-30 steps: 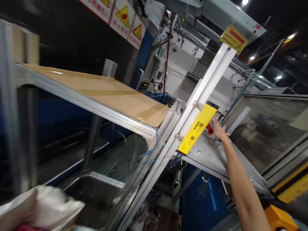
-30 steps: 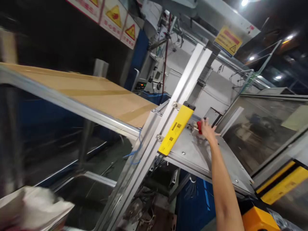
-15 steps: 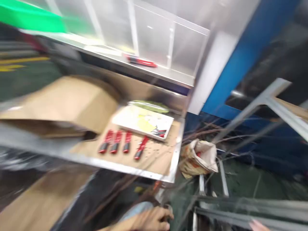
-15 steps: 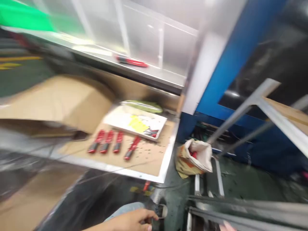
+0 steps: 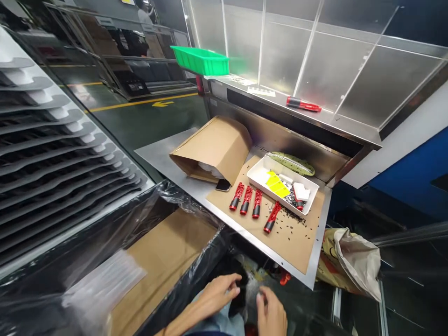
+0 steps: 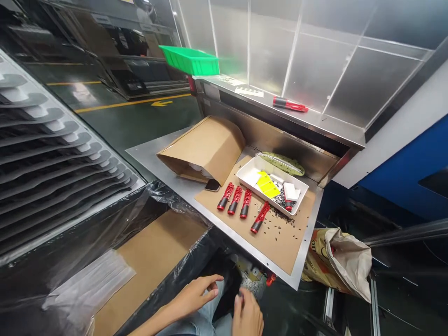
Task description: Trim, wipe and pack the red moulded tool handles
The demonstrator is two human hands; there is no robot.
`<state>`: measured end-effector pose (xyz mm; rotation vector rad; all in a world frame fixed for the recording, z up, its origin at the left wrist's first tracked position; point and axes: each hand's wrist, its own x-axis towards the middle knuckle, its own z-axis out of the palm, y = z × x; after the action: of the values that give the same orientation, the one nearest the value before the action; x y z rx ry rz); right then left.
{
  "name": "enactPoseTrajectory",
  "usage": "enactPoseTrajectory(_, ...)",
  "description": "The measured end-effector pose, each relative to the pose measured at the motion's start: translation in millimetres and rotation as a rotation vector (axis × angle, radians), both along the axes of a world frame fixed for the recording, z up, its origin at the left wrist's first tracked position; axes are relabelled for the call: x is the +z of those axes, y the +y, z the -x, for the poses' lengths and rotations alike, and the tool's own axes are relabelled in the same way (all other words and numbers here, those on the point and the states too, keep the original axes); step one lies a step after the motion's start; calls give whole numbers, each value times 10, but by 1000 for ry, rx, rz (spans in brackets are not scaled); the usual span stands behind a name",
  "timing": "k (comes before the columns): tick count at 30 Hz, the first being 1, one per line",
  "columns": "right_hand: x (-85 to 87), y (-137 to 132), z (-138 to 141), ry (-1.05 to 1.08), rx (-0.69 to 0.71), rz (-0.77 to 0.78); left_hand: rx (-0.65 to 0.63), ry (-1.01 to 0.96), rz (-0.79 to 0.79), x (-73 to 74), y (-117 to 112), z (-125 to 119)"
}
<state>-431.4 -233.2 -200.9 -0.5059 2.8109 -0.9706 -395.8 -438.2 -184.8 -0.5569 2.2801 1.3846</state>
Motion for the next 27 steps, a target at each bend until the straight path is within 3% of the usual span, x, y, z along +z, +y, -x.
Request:
enactPoseTrajectory(3,281,-497,674,-91,-13,-192,34,39,-102,-72,-151,153)
enactPoseTrajectory(5,368,-937,1145,-99,-39,-245,85,64,-189,-114,-290,300)
enactPoseTrajectory(8,298,-1543,1717,-125,-82,-308,185,88,-338,-143,-563,570)
enactPoseTrajectory(10,187,-1786,1941,-160,-99,-327,250,97,-437,-139,-763,759)
enactPoseTrajectory(13,79,-1862,1963,-207,-118,-278,351,89,-552,-113,-1004,1002)
enactPoseTrajectory(16,116,-1760,1648,-241,-92,-141,450,55,-669,-67,-1090,1160)
enactPoseTrajectory(20,271,-1647,1270,-280,-2,-54,630,-43,-1136,30,-1031,1272)
enactPoseTrajectory(23,323,-1608,1495,-244,-44,-133,768,-7,-1341,124,-1042,1320)
enactPoseTrajectory(27,173,-1692,2234,-148,-161,-338,877,28,-1250,242,-1199,1364)
